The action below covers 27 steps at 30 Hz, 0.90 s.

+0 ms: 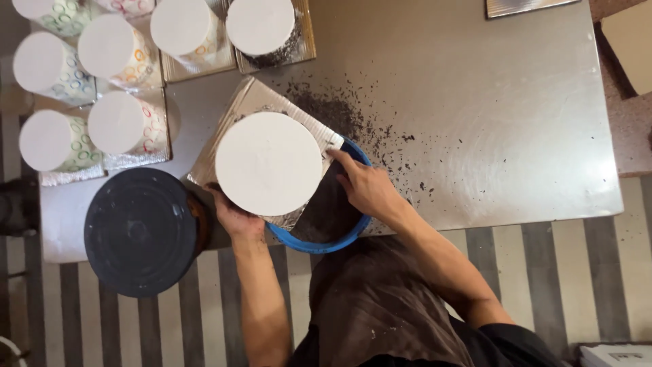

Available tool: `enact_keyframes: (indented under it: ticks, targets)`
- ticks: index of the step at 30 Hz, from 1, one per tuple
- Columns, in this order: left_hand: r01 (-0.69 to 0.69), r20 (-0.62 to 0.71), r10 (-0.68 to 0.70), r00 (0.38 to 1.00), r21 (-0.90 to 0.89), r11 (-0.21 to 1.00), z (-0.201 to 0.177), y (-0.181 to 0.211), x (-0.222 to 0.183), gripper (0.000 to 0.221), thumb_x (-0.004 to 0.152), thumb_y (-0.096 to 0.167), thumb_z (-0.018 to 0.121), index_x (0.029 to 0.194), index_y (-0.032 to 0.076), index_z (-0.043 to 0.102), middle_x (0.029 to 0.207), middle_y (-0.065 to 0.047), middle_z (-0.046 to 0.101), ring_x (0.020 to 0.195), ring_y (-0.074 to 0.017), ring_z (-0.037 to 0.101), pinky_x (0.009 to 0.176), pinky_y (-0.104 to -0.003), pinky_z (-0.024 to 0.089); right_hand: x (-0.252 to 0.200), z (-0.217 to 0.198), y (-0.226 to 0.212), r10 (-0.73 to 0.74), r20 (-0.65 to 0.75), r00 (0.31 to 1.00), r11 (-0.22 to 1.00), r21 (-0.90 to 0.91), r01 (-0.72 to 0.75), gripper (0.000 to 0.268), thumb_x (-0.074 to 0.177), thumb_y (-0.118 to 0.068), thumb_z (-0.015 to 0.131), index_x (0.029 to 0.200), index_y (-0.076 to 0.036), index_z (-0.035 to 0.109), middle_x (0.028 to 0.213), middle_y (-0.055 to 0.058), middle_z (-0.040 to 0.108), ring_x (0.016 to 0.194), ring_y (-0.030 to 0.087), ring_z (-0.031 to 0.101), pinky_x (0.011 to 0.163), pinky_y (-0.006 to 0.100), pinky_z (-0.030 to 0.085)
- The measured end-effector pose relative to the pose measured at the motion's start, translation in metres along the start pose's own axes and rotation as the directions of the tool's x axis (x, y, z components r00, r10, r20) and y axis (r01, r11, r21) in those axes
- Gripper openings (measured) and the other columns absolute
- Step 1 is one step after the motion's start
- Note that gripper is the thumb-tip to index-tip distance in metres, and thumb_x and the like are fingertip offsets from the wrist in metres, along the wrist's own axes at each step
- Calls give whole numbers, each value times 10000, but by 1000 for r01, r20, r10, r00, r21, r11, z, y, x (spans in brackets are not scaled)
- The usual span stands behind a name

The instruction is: The person holds a white frosted cake on a foil-covered board over a blue basin of dark chocolate crumbs, grabs handfuls of crumbs and presses them onto the cake's sides while rotating the board, then sets the finished cake on the table with other completed cakes and starts the next one.

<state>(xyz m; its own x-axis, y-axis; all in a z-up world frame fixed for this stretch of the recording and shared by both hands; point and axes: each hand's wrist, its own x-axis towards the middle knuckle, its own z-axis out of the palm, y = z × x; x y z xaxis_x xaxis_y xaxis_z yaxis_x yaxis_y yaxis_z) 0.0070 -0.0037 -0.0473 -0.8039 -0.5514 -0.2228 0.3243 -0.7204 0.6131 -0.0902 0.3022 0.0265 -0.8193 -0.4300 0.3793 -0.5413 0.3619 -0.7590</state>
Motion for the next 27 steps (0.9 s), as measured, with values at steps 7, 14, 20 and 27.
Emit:
enact_keyframes:
  ticks: [7,14,20,27]
  targets:
    - [33,-1,-33,999,-9,999,31,3,-15,612,1051,547,482,1440,82,567,1453,-79,615,1353,-294,576,1138,-452,473,-5,0,13,26,-67,997,999,33,-24,383,975,-77,715,1322,-48,555,893,147,720,717,314,686,627,414,556]
    - [-44,18,42,999,114,992,33,-1,-20,563,1068,508,499,1464,110,538,1479,-71,584,1383,-281,557,1156,-458,480,3,-9,1,117,-76,990,979,174,-103,268,950,-86,739,1194,-35,639,907,135,722,700,265,714,619,367,570]
    - [-26,37,22,999,106,994,35,-1,-27,609,1055,536,485,1451,79,556,1450,-103,610,1354,-296,579,1126,-465,500,6,1,9,47,-64,997,984,176,-35,192,902,-89,758,1080,-36,708,977,129,736,794,268,751,686,353,609]
    - [-97,-9,99,995,153,984,22,2,-30,583,1050,526,494,1456,110,529,1461,-78,590,1364,-284,564,1133,-464,495,11,-9,1,98,-45,994,988,128,-92,168,888,-113,784,1032,-40,736,901,119,694,731,266,722,643,370,590]
